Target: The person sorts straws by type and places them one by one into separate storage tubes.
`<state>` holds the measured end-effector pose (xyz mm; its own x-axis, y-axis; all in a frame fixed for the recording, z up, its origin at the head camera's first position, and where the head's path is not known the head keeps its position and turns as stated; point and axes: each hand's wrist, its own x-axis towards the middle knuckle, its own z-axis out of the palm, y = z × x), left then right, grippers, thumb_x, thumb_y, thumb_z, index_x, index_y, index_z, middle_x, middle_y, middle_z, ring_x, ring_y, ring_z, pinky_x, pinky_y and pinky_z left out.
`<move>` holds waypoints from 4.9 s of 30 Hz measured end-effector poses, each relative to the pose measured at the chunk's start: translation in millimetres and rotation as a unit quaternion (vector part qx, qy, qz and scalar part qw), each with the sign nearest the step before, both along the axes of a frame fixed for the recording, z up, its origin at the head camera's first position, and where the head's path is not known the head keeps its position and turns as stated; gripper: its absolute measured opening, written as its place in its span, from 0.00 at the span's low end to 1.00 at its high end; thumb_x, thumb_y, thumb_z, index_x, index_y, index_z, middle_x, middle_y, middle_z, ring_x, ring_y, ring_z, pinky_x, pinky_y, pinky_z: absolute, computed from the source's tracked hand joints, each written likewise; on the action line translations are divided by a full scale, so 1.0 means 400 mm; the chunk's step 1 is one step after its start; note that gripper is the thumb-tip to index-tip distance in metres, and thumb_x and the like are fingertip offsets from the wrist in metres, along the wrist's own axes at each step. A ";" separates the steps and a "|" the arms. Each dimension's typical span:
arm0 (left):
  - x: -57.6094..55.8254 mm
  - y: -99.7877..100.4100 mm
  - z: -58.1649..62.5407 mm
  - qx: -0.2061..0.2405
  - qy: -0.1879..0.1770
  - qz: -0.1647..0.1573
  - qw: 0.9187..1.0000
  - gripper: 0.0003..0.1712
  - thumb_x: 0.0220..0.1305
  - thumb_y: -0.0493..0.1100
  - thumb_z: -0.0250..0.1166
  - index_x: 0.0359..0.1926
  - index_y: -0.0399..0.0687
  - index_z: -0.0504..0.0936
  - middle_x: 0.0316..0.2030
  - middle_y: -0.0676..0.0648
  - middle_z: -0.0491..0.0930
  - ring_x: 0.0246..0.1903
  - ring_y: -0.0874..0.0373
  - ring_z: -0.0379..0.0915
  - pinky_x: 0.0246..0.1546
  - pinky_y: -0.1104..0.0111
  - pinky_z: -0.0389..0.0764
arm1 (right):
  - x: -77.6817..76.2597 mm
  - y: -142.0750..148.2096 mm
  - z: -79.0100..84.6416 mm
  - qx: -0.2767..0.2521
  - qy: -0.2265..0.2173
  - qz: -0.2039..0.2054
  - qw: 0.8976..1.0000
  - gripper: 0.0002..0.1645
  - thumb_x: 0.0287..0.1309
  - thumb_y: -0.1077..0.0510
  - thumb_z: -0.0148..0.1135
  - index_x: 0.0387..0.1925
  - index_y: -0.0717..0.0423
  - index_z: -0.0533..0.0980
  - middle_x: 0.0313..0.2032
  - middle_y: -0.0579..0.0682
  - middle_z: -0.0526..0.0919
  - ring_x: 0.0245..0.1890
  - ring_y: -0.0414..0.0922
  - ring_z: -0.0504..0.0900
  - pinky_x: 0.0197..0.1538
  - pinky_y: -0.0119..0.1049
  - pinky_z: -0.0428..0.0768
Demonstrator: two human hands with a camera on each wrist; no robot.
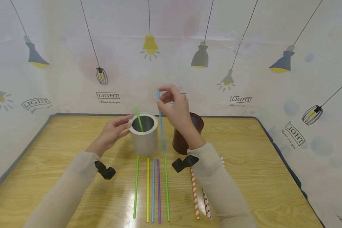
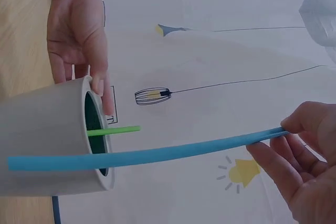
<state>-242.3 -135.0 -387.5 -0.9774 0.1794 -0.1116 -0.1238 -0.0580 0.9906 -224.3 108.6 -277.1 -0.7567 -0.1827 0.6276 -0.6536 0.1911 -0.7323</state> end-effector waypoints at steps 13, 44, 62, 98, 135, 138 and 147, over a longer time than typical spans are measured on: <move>-0.002 0.000 -0.004 0.009 -0.003 0.004 1.000 0.25 0.63 0.35 0.58 0.62 0.42 0.68 0.55 0.42 0.66 0.55 0.52 0.66 0.51 0.65 0.74 | -0.019 -0.047 0.058 -0.124 0.134 0.001 0.983 0.16 0.51 0.73 0.57 0.44 0.71 0.70 0.27 0.57 0.73 0.27 0.44 0.76 0.24 0.37 0.82; -0.010 0.004 -0.009 0.001 0.004 0.008 1.000 0.24 0.63 0.36 0.58 0.61 0.43 0.69 0.56 0.42 0.67 0.56 0.51 0.65 0.53 0.61 0.72 | -0.134 -0.110 -0.142 0.032 -0.116 0.015 0.993 0.18 0.56 0.68 0.59 0.49 0.63 0.70 0.32 0.56 0.73 0.34 0.49 0.77 0.30 0.38 0.83; -0.011 0.001 -0.009 0.006 0.007 -0.001 1.000 0.24 0.64 0.36 0.57 0.62 0.42 0.69 0.57 0.41 0.66 0.57 0.50 0.64 0.53 0.60 0.72 | -0.153 -0.150 -0.203 0.114 -0.122 0.002 0.986 0.17 0.54 0.67 0.62 0.47 0.60 0.73 0.31 0.55 0.77 0.34 0.48 0.79 0.38 0.36 0.80; -0.008 -0.001 -0.009 0.003 0.020 0.002 1.000 0.24 0.62 0.39 0.60 0.60 0.44 0.71 0.57 0.41 0.67 0.57 0.50 0.64 0.53 0.58 0.71 | -0.151 -0.142 -0.189 0.079 -0.175 -0.011 0.981 0.15 0.55 0.66 0.60 0.47 0.61 0.75 0.33 0.56 0.77 0.34 0.48 0.78 0.28 0.34 0.82; -0.012 0.006 -0.019 0.017 0.009 0.009 1.000 0.25 0.63 0.36 0.57 0.62 0.42 0.68 0.58 0.41 0.67 0.57 0.51 0.65 0.53 0.63 0.72 | 0.029 -0.003 -0.160 0.123 -0.170 0.032 0.977 0.12 0.55 0.70 0.58 0.43 0.73 0.74 0.35 0.64 0.79 0.34 0.57 0.80 0.32 0.41 0.82; -0.009 0.006 -0.019 0.015 0.009 0.010 1.000 0.25 0.63 0.36 0.57 0.62 0.42 0.68 0.57 0.42 0.67 0.57 0.51 0.65 0.53 0.63 0.72 | 0.035 0.010 -0.190 0.131 -0.180 0.038 0.974 0.12 0.56 0.69 0.59 0.42 0.71 0.75 0.36 0.64 0.80 0.33 0.57 0.80 0.32 0.40 0.83; -0.006 0.000 -0.017 0.016 0.004 0.010 1.000 0.25 0.63 0.36 0.58 0.62 0.43 0.68 0.57 0.43 0.67 0.57 0.52 0.65 0.53 0.64 0.72 | 0.037 0.043 -0.297 0.141 -0.237 0.060 0.959 0.13 0.55 0.65 0.60 0.43 0.67 0.76 0.33 0.56 0.81 0.30 0.46 0.80 0.30 0.36 0.82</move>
<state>-244.7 -135.2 -394.3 -0.9817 0.1639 -0.0972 -0.1134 -0.0928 0.9892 -209.5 125.8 -395.7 -0.9079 -0.3985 0.1304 -0.2887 0.3686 -0.8836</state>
